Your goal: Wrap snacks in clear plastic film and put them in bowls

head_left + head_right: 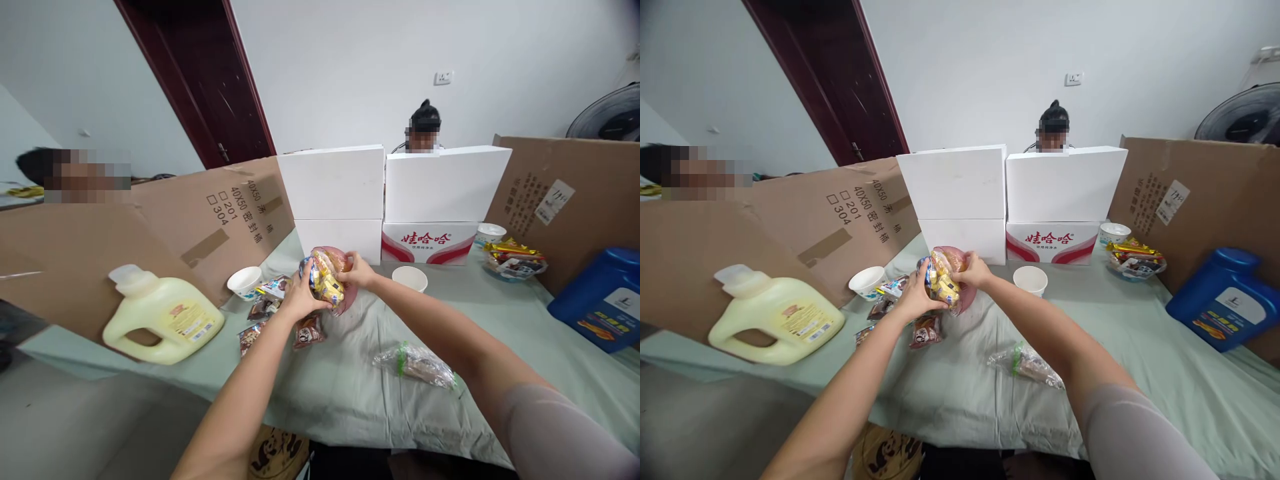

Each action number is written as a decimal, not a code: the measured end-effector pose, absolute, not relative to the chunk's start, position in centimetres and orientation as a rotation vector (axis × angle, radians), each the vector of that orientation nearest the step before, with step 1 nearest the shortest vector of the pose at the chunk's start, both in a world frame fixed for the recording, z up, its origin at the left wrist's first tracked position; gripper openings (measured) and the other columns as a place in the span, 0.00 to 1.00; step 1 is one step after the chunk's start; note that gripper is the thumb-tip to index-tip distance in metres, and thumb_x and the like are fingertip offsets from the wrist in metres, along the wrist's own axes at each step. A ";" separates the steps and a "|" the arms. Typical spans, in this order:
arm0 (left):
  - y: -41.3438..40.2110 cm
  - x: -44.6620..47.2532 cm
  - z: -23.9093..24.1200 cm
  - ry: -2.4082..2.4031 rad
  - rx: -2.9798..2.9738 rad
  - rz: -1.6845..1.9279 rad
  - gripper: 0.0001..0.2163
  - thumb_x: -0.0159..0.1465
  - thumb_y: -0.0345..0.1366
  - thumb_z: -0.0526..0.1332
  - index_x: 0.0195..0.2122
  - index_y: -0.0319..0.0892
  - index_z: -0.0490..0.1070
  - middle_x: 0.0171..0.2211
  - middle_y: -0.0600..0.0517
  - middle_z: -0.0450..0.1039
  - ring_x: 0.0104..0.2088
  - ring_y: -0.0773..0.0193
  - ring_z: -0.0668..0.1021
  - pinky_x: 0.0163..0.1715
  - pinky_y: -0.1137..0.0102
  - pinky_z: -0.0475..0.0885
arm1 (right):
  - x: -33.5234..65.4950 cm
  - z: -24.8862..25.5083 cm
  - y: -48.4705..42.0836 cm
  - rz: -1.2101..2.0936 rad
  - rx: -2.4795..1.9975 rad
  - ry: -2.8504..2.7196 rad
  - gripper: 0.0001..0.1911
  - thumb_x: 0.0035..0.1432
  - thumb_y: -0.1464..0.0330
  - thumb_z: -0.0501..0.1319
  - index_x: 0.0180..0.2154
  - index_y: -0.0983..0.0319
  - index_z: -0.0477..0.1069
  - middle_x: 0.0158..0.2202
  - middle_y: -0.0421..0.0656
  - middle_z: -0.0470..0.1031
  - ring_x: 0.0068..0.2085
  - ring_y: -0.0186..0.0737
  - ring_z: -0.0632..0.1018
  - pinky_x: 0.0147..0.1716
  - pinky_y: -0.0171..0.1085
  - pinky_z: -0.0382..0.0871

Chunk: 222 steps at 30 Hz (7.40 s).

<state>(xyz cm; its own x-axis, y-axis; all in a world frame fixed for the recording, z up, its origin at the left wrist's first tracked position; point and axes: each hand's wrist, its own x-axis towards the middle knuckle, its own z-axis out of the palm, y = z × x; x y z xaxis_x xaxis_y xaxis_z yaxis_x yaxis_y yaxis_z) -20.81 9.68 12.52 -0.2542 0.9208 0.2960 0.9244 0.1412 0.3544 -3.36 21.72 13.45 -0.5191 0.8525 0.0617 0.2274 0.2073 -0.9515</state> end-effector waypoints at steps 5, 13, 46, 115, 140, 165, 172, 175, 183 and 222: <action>9.4 -20.4 11.7 -2.422 -1.807 -0.804 0.58 0.42 0.48 0.74 0.68 0.49 0.38 0.62 0.36 0.51 0.61 0.38 0.64 0.57 0.51 0.61 | -5.3 16.0 22.5 0.899 -1.060 -2.231 0.45 0.37 0.60 0.71 0.57 0.60 0.57 0.45 0.49 0.70 0.48 0.54 0.72 0.47 0.50 0.65; 10.6 -18.3 10.0 -2.381 -1.602 -0.521 0.41 0.51 0.50 0.69 0.64 0.46 0.56 0.69 0.38 0.40 0.66 0.32 0.49 0.60 0.41 0.50 | -7.3 15.8 23.0 0.384 -0.866 -2.535 0.46 0.38 0.65 0.71 0.59 0.59 0.56 0.56 0.54 0.63 0.57 0.59 0.63 0.53 0.55 0.57; 10.0 -6.4 7.3 -2.162 -2.259 -0.403 0.29 0.62 0.46 0.59 0.62 0.39 0.60 0.61 0.37 0.60 0.62 0.42 0.61 0.59 0.52 0.58 | 9.1 11.7 19.1 0.743 -0.794 -1.716 0.43 0.43 0.61 0.69 0.60 0.57 0.54 0.60 0.50 0.60 0.59 0.52 0.65 0.57 0.49 0.61; 6.6 -1.9 4.7 -2.070 -1.975 -1.228 0.08 0.64 0.40 0.58 0.35 0.41 0.72 0.29 0.51 0.71 0.29 0.63 0.73 0.32 0.67 0.69 | 25.8 5.4 9.7 0.382 -1.328 -1.601 0.12 0.60 0.60 0.55 0.38 0.60 0.72 0.36 0.48 0.75 0.38 0.45 0.74 0.42 0.46 0.70; -0.3 -0.3 8.2 -1.810 -3.324 -0.671 0.08 0.65 0.36 0.58 0.39 0.48 0.77 0.38 0.51 0.76 0.40 0.63 0.77 0.42 0.67 0.71 | 26.2 7.4 5.9 0.431 -1.311 -2.330 0.18 0.63 0.57 0.55 0.27 0.58 0.75 0.33 0.48 0.75 0.38 0.47 0.76 0.39 0.43 0.69; 11.6 -3.3 9.6 -1.968 -2.532 -1.517 0.24 0.55 0.38 0.67 0.54 0.44 0.68 0.51 0.47 0.72 0.50 0.56 0.76 0.52 0.61 0.71 | 24.7 -0.4 5.5 0.436 -1.214 -2.305 0.16 0.66 0.68 0.49 0.47 0.58 0.74 0.51 0.47 0.74 0.49 0.44 0.77 0.49 0.45 0.72; 18.7 -0.8 10.9 -1.881 -2.450 -0.952 0.28 0.47 0.34 0.73 0.50 0.44 0.71 0.54 0.44 0.67 0.57 0.47 0.67 0.59 0.52 0.61 | 24.6 0.2 5.3 0.460 -1.236 -2.332 0.16 0.66 0.67 0.49 0.47 0.60 0.74 0.51 0.47 0.74 0.49 0.44 0.76 0.50 0.45 0.71; 15.5 0.7 11.2 -1.718 -2.448 -1.053 0.21 0.52 0.38 0.70 0.47 0.43 0.72 0.52 0.44 0.66 0.56 0.49 0.67 0.58 0.54 0.60 | 24.6 0.3 5.4 0.500 -1.231 -2.329 0.16 0.67 0.65 0.49 0.47 0.60 0.74 0.51 0.47 0.74 0.50 0.44 0.76 0.51 0.44 0.70; 0.2 -0.4 7.7 -1.623 -3.302 -0.157 0.28 0.45 0.54 0.71 0.43 0.43 0.70 0.44 0.47 0.72 0.47 0.51 0.73 0.47 0.57 0.69 | 26.5 1.7 4.7 0.668 -1.083 -2.490 0.29 0.56 0.48 0.60 0.52 0.61 0.71 0.59 0.53 0.66 0.56 0.53 0.70 0.55 0.49 0.65; -1.6 -0.7 2.3 -1.565 -2.750 -0.462 0.21 0.65 0.42 0.58 0.58 0.44 0.64 0.59 0.44 0.66 0.60 0.51 0.67 0.57 0.54 0.64 | 21.4 2.2 3.4 0.183 -0.889 -2.587 0.28 0.64 0.56 0.55 0.59 0.65 0.63 0.57 0.53 0.69 0.61 0.51 0.65 0.58 0.50 0.58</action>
